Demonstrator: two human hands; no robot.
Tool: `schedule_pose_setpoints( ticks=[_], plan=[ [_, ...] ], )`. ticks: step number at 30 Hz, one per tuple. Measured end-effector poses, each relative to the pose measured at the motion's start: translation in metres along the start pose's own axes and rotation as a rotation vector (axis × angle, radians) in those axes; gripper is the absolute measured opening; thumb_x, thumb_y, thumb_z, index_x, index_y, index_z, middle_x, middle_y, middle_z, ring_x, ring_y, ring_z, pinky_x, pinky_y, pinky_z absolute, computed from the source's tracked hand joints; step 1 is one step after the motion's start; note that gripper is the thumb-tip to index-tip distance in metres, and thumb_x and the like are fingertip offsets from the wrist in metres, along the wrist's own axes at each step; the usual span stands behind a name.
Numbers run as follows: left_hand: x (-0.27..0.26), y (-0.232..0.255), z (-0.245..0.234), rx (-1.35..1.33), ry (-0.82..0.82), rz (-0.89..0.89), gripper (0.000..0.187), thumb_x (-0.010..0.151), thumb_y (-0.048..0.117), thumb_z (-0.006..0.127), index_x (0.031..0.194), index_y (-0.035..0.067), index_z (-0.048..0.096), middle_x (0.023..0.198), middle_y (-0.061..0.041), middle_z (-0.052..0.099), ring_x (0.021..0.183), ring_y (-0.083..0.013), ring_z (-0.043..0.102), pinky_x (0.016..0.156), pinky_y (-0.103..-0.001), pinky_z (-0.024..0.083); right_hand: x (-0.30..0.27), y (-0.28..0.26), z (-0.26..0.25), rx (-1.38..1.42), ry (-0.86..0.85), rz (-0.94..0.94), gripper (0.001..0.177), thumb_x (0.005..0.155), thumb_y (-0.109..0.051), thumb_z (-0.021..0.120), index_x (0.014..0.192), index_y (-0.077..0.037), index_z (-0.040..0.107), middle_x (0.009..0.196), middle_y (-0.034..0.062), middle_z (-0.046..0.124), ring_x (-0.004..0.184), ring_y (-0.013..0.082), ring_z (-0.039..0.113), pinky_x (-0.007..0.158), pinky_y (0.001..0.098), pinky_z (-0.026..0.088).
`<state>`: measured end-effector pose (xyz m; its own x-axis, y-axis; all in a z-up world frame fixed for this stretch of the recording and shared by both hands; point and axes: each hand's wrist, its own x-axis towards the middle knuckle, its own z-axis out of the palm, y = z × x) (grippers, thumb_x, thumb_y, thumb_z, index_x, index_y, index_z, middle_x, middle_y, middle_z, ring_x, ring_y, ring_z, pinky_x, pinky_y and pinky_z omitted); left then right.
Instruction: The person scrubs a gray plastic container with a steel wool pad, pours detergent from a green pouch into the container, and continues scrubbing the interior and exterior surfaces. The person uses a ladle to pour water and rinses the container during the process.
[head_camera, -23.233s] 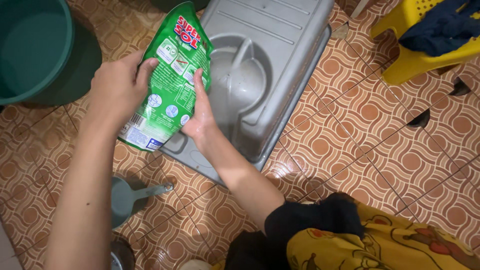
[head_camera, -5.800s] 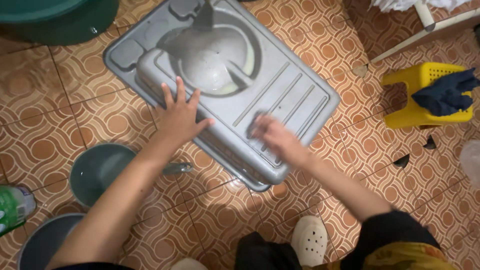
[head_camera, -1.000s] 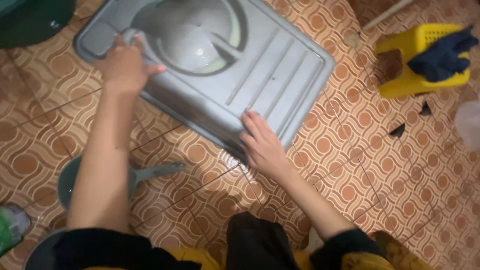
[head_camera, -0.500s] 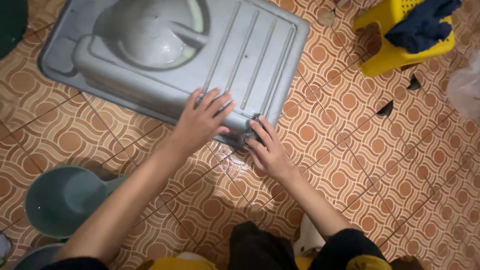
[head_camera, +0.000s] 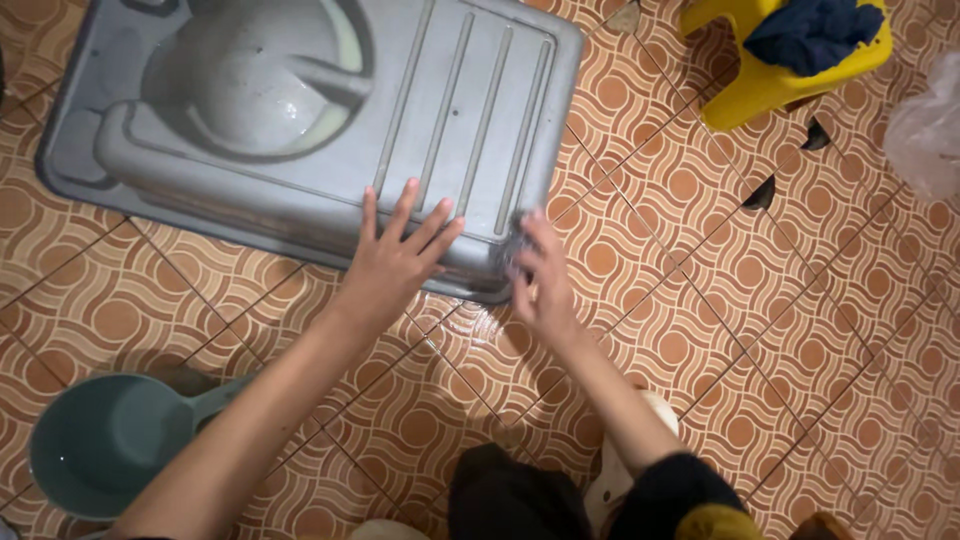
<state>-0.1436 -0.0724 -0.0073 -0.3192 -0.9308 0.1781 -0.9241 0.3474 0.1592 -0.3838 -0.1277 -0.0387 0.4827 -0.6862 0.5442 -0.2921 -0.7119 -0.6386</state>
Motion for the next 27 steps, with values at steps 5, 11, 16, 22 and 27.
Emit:
schedule_pose_setpoints(
  ticks=[5, 11, 16, 22, 27],
  plan=[
    [-0.003, 0.0, 0.001, 0.025, -0.022, 0.002, 0.065, 0.089, 0.033, 0.07, 0.149, 0.019, 0.053, 0.159, -0.004, 0.046, 0.152, -0.0405, 0.026, 0.116, -0.076, 0.017, 0.046, 0.041, -0.003, -0.002, 0.072, 0.213, 0.015, 0.098, -0.001, 0.062, 0.112, -0.002, 0.057, 0.158, 0.0228, 0.044, 0.152, 0.0433, 0.039, 0.127, 0.0488, 0.035],
    [0.0, 0.0, -0.004, 0.043, -0.031, 0.02, 0.065, 0.088, 0.034, 0.07, 0.149, 0.019, 0.052, 0.158, -0.004, 0.045, 0.151, -0.0417, 0.025, 0.114, -0.077, 0.016, -0.024, 0.004, 0.018, 0.137, 0.063, 0.028, 0.017, 0.104, -0.001, 0.056, 0.118, -0.007, 0.05, 0.164, 0.0207, 0.038, 0.157, 0.0409, 0.034, 0.135, 0.0549, 0.023],
    [-0.001, 0.002, -0.004, 0.04, -0.058, 0.007, 0.064, 0.089, 0.034, 0.069, 0.148, 0.018, 0.052, 0.158, -0.003, 0.044, 0.152, -0.0412, 0.024, 0.115, -0.077, 0.017, 0.032, 0.07, 0.009, 0.127, 0.041, 0.201, 0.015, 0.108, -0.01, 0.052, 0.122, -0.007, 0.048, 0.163, 0.0214, 0.038, 0.157, 0.0389, 0.033, 0.131, 0.0514, 0.026],
    [0.005, -0.008, -0.01, 0.022, -0.025, 0.011, 0.062, 0.091, 0.028, 0.07, 0.15, 0.016, 0.053, 0.159, -0.003, 0.047, 0.152, -0.0401, 0.028, 0.115, -0.075, 0.018, 0.099, 0.088, 0.009, 0.186, -0.007, 0.271, 0.055, 0.106, -0.018, 0.05, 0.152, -0.003, 0.024, 0.143, 0.0177, 0.045, 0.14, 0.0354, 0.044, 0.13, 0.0497, 0.025],
    [-0.005, -0.003, -0.014, -0.02, -0.007, 0.003, 0.061, 0.088, 0.026, 0.07, 0.146, 0.017, 0.053, 0.157, -0.003, 0.047, 0.151, -0.0402, 0.029, 0.114, -0.078, 0.017, 0.014, 0.016, 0.018, 0.029, -0.14, 0.0, 0.023, 0.103, -0.008, 0.05, 0.124, -0.012, 0.041, 0.152, 0.0201, 0.045, 0.16, 0.04, 0.025, 0.134, 0.0506, 0.01]
  ],
)
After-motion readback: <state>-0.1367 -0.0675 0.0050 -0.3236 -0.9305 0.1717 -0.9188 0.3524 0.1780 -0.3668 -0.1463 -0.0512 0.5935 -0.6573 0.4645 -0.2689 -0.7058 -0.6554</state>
